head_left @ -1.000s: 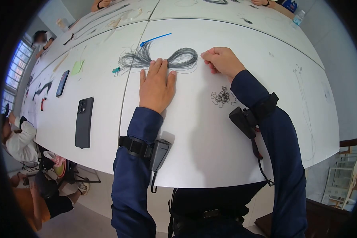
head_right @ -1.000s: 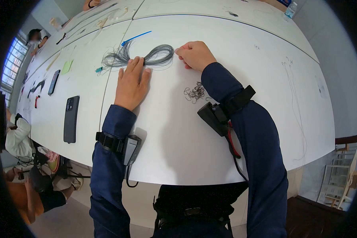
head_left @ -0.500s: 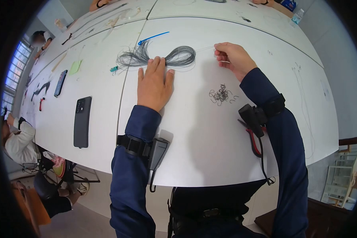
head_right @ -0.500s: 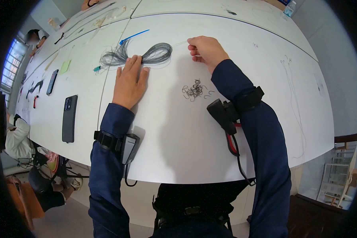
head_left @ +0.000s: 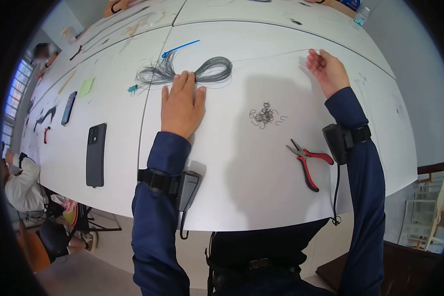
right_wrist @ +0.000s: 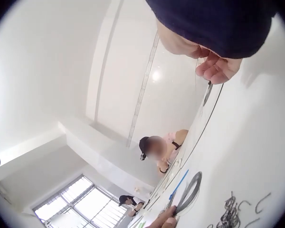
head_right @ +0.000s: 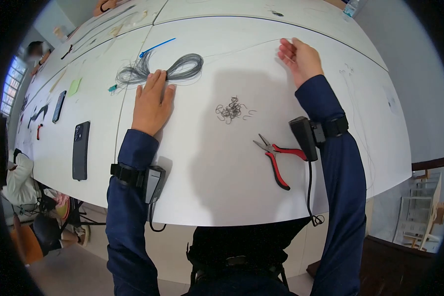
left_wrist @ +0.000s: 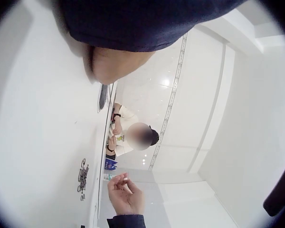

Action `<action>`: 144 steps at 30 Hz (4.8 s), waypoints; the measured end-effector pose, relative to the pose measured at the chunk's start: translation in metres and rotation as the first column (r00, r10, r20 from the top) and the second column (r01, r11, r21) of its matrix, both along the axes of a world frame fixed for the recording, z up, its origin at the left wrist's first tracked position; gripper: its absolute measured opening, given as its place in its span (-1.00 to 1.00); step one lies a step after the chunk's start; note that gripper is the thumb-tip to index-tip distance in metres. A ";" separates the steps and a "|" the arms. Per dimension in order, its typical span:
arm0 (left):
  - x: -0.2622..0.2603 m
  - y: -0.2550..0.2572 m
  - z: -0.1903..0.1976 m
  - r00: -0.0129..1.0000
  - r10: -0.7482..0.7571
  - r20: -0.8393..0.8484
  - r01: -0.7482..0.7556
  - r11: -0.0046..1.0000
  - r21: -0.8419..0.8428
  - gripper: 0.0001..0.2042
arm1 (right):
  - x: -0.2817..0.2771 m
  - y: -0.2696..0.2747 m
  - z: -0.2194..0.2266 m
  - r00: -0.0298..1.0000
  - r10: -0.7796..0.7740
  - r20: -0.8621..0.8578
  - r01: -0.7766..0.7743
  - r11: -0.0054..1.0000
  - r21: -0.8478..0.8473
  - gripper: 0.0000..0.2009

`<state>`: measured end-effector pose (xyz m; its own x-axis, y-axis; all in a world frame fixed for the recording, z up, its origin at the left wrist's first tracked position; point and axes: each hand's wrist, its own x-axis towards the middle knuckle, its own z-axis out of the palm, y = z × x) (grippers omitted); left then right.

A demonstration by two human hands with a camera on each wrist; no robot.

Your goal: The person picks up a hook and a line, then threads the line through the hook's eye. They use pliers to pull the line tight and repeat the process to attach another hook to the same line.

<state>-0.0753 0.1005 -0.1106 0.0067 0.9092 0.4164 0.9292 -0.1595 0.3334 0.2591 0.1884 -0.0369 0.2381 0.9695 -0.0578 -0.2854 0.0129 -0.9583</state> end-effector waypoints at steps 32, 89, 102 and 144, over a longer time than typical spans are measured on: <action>0.080 -0.050 0.059 0.756 -0.344 0.557 0.458 0.886 -0.074 -0.77 | 0.017 -0.174 -0.003 0.098 0.219 0.971 -0.395 0.904 -0.164 -0.76; 0.070 -0.034 0.060 0.807 -0.352 0.474 0.456 0.881 -0.123 -0.82 | -0.022 -0.124 -0.008 0.810 0.213 0.546 -0.287 0.957 0.052 -0.72; 0.073 -0.032 0.054 0.824 -0.426 0.374 0.509 0.846 -0.158 -0.76 | -0.030 -0.130 -0.023 0.820 0.279 0.500 -0.347 0.937 0.048 -0.75; 0.110 -0.056 0.054 0.389 -0.124 0.913 0.601 0.785 -0.149 -0.85 | -0.041 -0.142 -0.019 0.772 0.341 0.537 -0.393 0.919 -0.019 -0.73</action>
<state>0.0345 0.0449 -0.0568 0.2579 0.9657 0.0291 0.0325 -0.0388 0.9987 0.2176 0.0468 -0.0563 -0.1683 0.9839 0.0606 0.2535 0.1026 -0.9619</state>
